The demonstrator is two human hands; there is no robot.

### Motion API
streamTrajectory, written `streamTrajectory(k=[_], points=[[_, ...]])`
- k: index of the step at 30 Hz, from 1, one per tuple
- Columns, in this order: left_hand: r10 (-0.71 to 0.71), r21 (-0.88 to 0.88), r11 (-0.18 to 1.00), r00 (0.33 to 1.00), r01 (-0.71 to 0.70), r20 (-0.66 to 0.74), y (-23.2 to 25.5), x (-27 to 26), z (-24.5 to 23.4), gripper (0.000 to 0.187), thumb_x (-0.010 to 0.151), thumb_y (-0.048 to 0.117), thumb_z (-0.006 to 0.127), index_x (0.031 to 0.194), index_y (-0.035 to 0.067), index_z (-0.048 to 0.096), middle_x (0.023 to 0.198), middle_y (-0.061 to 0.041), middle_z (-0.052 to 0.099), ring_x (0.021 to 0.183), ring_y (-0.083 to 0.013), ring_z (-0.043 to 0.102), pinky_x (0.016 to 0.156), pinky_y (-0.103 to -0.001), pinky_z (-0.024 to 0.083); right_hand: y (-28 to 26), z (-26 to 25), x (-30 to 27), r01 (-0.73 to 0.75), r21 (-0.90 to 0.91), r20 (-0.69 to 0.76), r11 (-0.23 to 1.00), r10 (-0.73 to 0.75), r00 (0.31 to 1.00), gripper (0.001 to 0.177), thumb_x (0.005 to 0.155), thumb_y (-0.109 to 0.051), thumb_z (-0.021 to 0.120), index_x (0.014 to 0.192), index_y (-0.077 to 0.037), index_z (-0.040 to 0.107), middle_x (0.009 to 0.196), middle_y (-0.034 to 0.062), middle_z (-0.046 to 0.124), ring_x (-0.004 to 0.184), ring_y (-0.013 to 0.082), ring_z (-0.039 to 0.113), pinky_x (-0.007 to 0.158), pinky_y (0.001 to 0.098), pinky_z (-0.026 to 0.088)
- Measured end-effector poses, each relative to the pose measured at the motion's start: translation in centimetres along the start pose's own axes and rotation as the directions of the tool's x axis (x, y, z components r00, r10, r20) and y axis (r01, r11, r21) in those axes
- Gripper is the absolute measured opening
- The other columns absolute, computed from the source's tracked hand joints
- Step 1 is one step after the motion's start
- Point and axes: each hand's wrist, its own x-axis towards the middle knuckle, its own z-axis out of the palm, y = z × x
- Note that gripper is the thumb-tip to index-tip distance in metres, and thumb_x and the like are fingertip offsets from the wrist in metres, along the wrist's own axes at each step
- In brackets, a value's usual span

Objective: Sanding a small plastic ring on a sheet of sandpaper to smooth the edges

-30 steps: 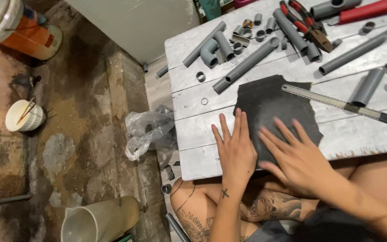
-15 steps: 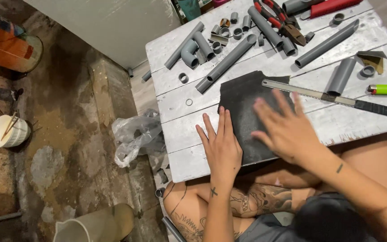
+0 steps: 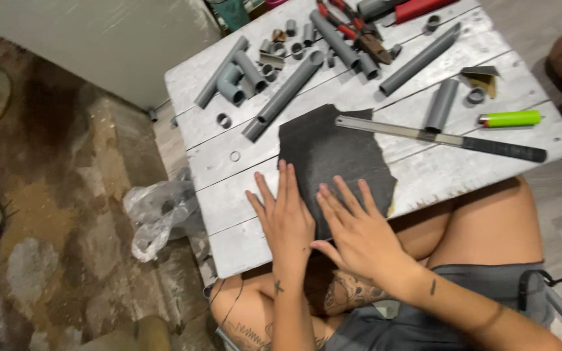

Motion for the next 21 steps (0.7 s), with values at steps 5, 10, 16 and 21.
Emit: streamTrajectory(k=[5,10,16,21], points=[[0.018,0.002,1.0,1.0,-0.018,0.003,-0.4,-0.2,0.7,0.061,0.095,0.008,0.052,0.156,0.011,0.047,0.163,-0.002,0.043,0.152,-0.0481,0.024,0.121,-0.068,0.014,0.6,-0.5,-0.1,0.004,0.032,0.036,0.999,-0.005,0.999,0.082,0.099,-0.065,0.045,0.148,0.001,0.049,0.155,0.0172,0.05,0.151,0.0414,0.032,0.123,0.0644,0.015],[0.03,0.026,0.999,0.999,-0.031,0.033,-0.3,0.0,0.6,0.058,0.101,0.012,0.05,0.158,0.012,0.042,0.168,0.001,0.035,0.156,-0.0449,0.02,0.125,-0.064,0.01,1.1,-0.5,-0.3,0.02,0.052,0.067,0.998,-0.024,0.997,0.081,0.102,-0.063,0.042,0.153,0.0,0.042,0.161,0.0164,0.041,0.153,0.0431,0.026,0.123,0.065,0.015],[0.006,0.019,1.0,0.999,-0.007,0.05,-0.1,0.1,0.3,0.058,0.101,0.011,0.046,0.158,0.013,0.041,0.167,0.001,0.036,0.156,-0.0445,0.019,0.124,-0.064,0.01,1.0,-1.0,-0.1,0.008,0.067,0.076,0.998,-0.013,0.997,0.077,0.104,-0.059,0.041,0.152,0.001,0.042,0.161,0.0173,0.04,0.153,0.0433,0.025,0.123,0.0641,0.015],[-0.015,-0.011,1.0,0.998,0.016,0.054,0.3,0.2,-0.1,0.057,0.099,0.01,0.046,0.156,0.012,0.043,0.167,0.001,0.036,0.156,-0.0452,0.017,0.124,-0.065,0.009,1.1,-0.7,-0.4,0.028,0.044,0.085,0.999,-0.032,0.996,0.08,0.1,-0.061,0.047,0.152,-0.001,0.041,0.164,0.0169,0.036,0.154,0.0434,0.024,0.123,0.0641,0.015]])
